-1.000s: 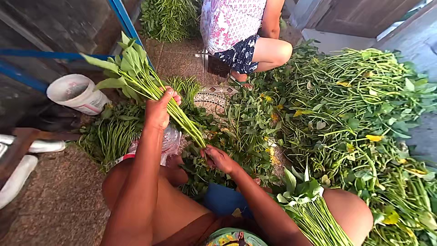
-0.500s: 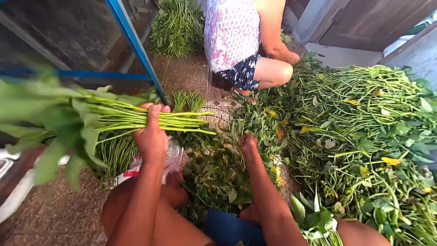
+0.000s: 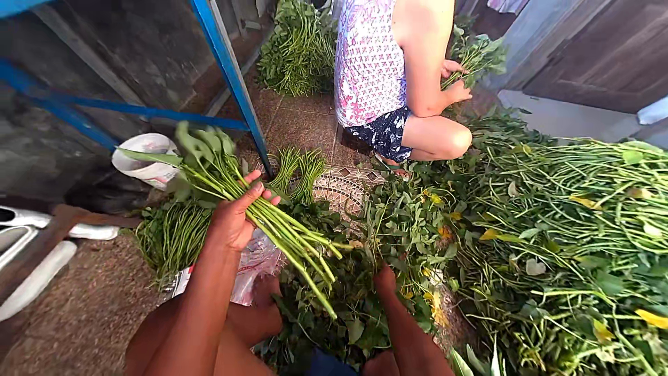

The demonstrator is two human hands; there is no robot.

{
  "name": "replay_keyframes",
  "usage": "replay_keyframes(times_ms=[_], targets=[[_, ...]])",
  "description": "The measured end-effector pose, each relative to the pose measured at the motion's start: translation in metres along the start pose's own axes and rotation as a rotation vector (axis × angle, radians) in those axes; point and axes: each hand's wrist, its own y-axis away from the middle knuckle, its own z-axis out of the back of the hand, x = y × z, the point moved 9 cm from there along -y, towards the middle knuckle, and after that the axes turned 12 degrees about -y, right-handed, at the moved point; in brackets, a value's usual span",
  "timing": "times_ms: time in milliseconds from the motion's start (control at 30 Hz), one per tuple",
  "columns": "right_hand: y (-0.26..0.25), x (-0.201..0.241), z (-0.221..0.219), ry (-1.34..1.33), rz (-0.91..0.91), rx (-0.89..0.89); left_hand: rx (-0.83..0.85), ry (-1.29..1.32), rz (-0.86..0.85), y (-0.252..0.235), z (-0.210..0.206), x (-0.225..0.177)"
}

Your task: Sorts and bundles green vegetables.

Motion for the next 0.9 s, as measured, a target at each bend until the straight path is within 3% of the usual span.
replay_keyframes(times_ms=[167, 367, 700, 900], targets=[[-0.005, 0.012, 0.004, -0.165, 0.018, 0.035, -0.033, 0.005, -0.020, -0.004, 0.001, 0.007], [-0.002, 0.021, 0.014, -0.132, 0.109, -0.013, 0.042, -0.012, 0.009, 0.010, -0.009, 0.015], [-0.011, -0.002, -0.015, 0.173, -0.043, 0.056, -0.001, -0.105, 0.024, 0.001, -0.005, 0.016], [-0.013, -0.012, 0.001, 0.027, -0.074, -0.016, 0.020, -0.133, 0.059, 0.000, -0.017, 0.023]])
